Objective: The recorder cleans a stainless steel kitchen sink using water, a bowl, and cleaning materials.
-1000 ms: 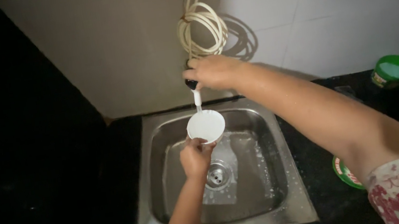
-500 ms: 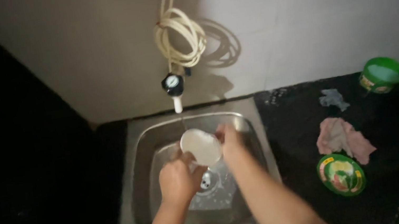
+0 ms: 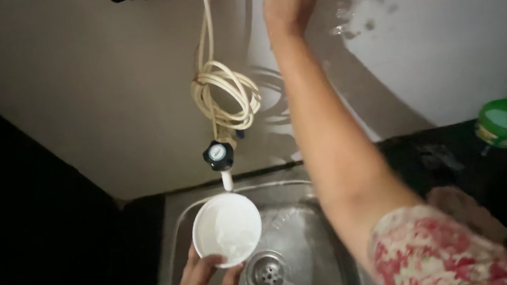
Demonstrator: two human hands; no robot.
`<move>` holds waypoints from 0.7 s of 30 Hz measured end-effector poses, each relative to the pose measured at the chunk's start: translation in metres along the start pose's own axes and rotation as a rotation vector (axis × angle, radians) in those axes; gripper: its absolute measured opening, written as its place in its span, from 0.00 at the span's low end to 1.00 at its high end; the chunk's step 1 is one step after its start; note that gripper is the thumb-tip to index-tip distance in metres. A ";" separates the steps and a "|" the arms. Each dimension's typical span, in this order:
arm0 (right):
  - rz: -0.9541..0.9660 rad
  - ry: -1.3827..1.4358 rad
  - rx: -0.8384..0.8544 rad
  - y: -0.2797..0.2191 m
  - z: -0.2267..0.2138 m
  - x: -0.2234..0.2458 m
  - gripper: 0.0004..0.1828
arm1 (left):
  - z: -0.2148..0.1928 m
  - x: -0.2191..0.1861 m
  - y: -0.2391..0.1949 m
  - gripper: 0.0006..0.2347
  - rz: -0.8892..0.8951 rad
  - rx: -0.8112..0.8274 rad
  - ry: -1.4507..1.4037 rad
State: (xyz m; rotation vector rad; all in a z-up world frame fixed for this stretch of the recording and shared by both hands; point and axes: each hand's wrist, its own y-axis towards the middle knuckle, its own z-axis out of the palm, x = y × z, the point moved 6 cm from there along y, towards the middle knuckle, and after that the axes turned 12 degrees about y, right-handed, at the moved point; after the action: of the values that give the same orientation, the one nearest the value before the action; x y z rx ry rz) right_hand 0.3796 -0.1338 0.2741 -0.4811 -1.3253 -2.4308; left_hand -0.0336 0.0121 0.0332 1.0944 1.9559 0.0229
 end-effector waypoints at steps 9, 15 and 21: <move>0.002 -0.898 -0.103 -0.122 -0.099 -0.088 0.46 | 0.017 0.044 -0.007 0.13 -0.062 0.092 0.145; 0.638 -0.666 -0.146 -0.256 -0.180 -0.179 0.53 | 0.012 0.025 -0.013 0.14 -0.069 0.097 0.214; 1.487 0.152 -0.014 -0.433 -0.215 -0.185 0.34 | 0.006 -0.009 -0.012 0.15 0.156 0.069 0.232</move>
State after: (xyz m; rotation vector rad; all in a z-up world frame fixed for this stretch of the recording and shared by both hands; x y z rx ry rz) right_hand 0.3254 -0.0710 -0.2367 -0.8380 -0.4632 -1.1651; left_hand -0.0355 -0.0042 0.0309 1.3385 2.0828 0.1750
